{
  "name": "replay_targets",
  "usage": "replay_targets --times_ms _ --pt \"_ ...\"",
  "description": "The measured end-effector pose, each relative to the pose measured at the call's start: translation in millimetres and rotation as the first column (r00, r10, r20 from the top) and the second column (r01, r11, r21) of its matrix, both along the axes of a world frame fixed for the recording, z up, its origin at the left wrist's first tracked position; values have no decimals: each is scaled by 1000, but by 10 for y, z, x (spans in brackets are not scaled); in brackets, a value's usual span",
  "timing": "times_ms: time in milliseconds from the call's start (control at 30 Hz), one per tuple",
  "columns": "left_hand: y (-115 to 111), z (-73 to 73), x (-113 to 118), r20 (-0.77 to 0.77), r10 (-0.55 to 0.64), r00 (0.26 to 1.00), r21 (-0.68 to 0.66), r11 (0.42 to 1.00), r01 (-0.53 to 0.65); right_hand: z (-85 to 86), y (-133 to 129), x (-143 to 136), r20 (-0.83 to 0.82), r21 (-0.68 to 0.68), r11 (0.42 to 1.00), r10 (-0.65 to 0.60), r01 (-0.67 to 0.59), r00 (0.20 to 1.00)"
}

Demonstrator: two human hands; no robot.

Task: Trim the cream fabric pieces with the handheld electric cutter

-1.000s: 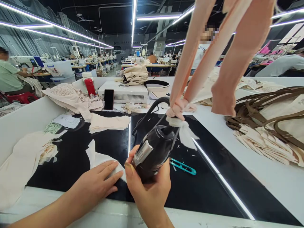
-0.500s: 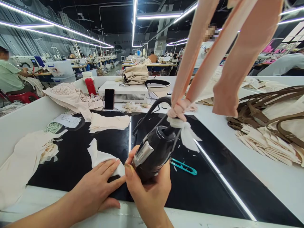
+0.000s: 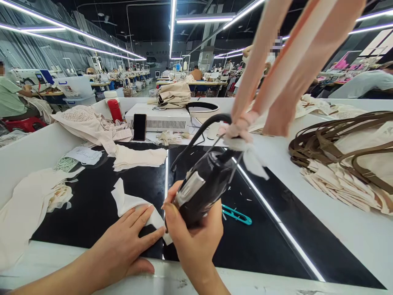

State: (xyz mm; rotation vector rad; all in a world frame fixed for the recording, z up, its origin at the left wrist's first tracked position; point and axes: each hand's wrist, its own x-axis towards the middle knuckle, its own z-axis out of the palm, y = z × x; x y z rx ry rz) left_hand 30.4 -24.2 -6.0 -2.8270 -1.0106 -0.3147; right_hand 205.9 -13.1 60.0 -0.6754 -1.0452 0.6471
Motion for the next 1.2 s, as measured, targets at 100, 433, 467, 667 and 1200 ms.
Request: replay_targets --times_ms 100,433,467,667,1200 --pt "5 18 -5 -3 -9 1000 -7 1000 9 15 107 19 -27 2 1000 1 -1 1000" --pt "10 18 -25 16 -28 999 -33 999 28 -57 274 -58 -14 11 999 51 -51 999" --pt "13 16 -27 17 -31 999 -33 999 32 -63 273 -60 -9 16 998 54 -54 999" --pt "20 17 -26 27 -37 999 -42 998 39 -77 254 -49 2 26 998 62 -62 998" --pt "14 0 -16 27 -23 999 -75 997 25 -69 374 -104 -32 29 997 77 -76 997"
